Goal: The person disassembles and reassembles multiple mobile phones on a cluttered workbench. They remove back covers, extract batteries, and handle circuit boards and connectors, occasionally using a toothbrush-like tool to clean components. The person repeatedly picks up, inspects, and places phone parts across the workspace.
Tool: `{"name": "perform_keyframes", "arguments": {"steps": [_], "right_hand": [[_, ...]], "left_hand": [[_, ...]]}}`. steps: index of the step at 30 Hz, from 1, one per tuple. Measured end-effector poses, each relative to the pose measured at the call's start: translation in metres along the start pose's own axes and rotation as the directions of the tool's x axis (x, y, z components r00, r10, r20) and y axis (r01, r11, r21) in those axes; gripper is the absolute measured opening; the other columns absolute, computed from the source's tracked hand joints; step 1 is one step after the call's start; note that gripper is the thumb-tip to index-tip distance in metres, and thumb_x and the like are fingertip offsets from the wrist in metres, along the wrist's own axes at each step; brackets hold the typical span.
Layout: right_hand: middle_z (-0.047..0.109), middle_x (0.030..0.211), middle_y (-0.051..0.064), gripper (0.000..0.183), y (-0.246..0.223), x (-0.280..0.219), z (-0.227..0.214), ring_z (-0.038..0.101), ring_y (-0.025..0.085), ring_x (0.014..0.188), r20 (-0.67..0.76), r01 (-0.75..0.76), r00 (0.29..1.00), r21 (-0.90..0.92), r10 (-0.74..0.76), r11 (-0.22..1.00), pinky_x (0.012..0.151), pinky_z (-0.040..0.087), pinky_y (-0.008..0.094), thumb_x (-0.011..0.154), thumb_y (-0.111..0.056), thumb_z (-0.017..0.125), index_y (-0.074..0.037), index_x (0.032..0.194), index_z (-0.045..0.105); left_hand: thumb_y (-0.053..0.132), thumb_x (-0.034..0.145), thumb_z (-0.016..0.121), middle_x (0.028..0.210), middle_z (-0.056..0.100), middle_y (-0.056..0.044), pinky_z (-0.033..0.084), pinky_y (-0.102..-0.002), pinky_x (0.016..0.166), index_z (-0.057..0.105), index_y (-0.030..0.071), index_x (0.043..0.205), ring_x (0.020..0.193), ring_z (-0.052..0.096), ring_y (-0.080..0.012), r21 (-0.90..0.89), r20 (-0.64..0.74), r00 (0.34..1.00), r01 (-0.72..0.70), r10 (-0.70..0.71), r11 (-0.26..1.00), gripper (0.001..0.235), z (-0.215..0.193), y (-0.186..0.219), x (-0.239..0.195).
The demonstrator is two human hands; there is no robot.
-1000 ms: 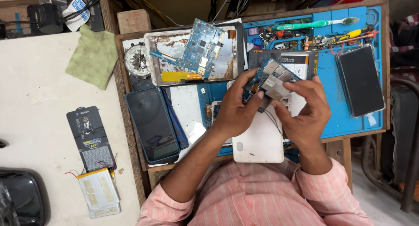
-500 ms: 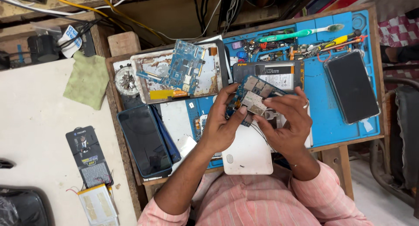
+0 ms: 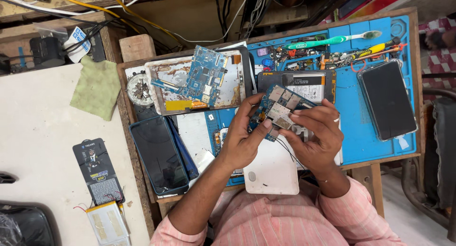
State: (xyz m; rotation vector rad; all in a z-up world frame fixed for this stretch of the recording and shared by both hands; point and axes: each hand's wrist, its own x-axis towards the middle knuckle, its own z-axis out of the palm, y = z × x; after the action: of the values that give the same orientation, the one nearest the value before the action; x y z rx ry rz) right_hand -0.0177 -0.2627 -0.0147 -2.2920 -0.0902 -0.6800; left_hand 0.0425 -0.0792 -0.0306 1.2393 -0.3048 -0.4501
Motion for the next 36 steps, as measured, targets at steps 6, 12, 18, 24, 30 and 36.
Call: {"name": "perform_keyframes", "arguments": {"steps": [6,12,18,24,30,36], "right_hand": [[0.071,0.11,0.004,0.039,0.001,0.002,-0.001,0.066,0.021,0.105,0.023,-0.013,1.0,-0.006,0.013,1.0,0.119,0.041,0.048,0.076,-0.026,0.094,-0.011,0.106,0.074],[0.072,0.11,0.004,0.036,0.0,0.001,-0.004,0.066,0.021,0.104,0.042,-0.005,0.999,-0.02,0.006,1.0,0.118,0.041,0.048,0.077,-0.023,0.093,-0.011,0.105,0.074],[0.071,0.111,0.003,0.037,0.001,0.002,-0.005,0.067,0.021,0.105,0.052,-0.005,0.999,0.006,0.005,1.0,0.117,0.041,0.049,0.077,-0.021,0.094,-0.012,0.106,0.074],[0.071,0.112,0.002,0.036,-0.003,0.001,-0.009,0.066,0.021,0.105,0.062,0.05,0.997,-0.055,-0.047,0.997,0.117,0.039,0.048,0.077,-0.02,0.094,-0.013,0.107,0.075],[0.07,0.11,0.002,0.035,-0.01,0.002,-0.013,0.063,0.021,0.101,0.06,0.16,0.987,-0.193,-0.151,0.968,0.116,0.036,0.049,0.077,-0.023,0.095,-0.013,0.105,0.078],[0.07,0.105,-0.002,0.035,-0.014,0.002,-0.018,0.063,0.019,0.099,0.091,0.182,0.983,-0.305,-0.162,0.935,0.116,0.034,0.048,0.079,-0.028,0.096,-0.013,0.106,0.079]], "left_hand": [[0.017,0.106,0.061,0.142,0.058,-0.018,0.044,-0.038,0.115,0.04,-0.001,0.151,0.138,0.054,-0.0252,0.005,0.007,1.0,0.001,-0.001,1.0,0.053,0.0,-0.004,0.0],[0.019,0.105,0.062,0.144,0.056,-0.02,0.042,-0.04,0.117,0.039,-0.001,0.152,0.141,0.053,-0.0276,0.063,-0.003,1.0,-0.013,0.013,0.998,0.056,0.001,-0.008,-0.003],[0.024,0.106,0.061,0.143,0.058,-0.02,0.044,-0.04,0.116,0.04,-0.001,0.152,0.139,0.055,-0.0272,0.089,0.003,1.0,-0.025,0.025,0.996,0.056,0.001,-0.008,-0.001],[0.024,0.107,0.063,0.132,0.066,-0.018,0.05,-0.034,0.106,0.045,-0.002,0.146,0.127,0.061,-0.0226,0.118,-0.037,0.999,-0.009,0.013,0.993,0.05,0.008,-0.001,-0.003],[0.02,0.106,0.061,0.129,0.065,-0.014,0.058,-0.029,0.089,0.047,0.0,0.142,0.115,0.064,-0.0154,-0.068,-0.035,0.997,0.073,-0.075,0.995,0.044,0.011,0.003,-0.001],[0.02,0.11,0.061,0.128,0.066,-0.014,0.059,-0.028,0.088,0.048,-0.002,0.143,0.112,0.064,-0.0136,-0.063,-0.022,1.0,0.009,-0.01,0.998,0.042,0.012,0.004,0.0]]}}
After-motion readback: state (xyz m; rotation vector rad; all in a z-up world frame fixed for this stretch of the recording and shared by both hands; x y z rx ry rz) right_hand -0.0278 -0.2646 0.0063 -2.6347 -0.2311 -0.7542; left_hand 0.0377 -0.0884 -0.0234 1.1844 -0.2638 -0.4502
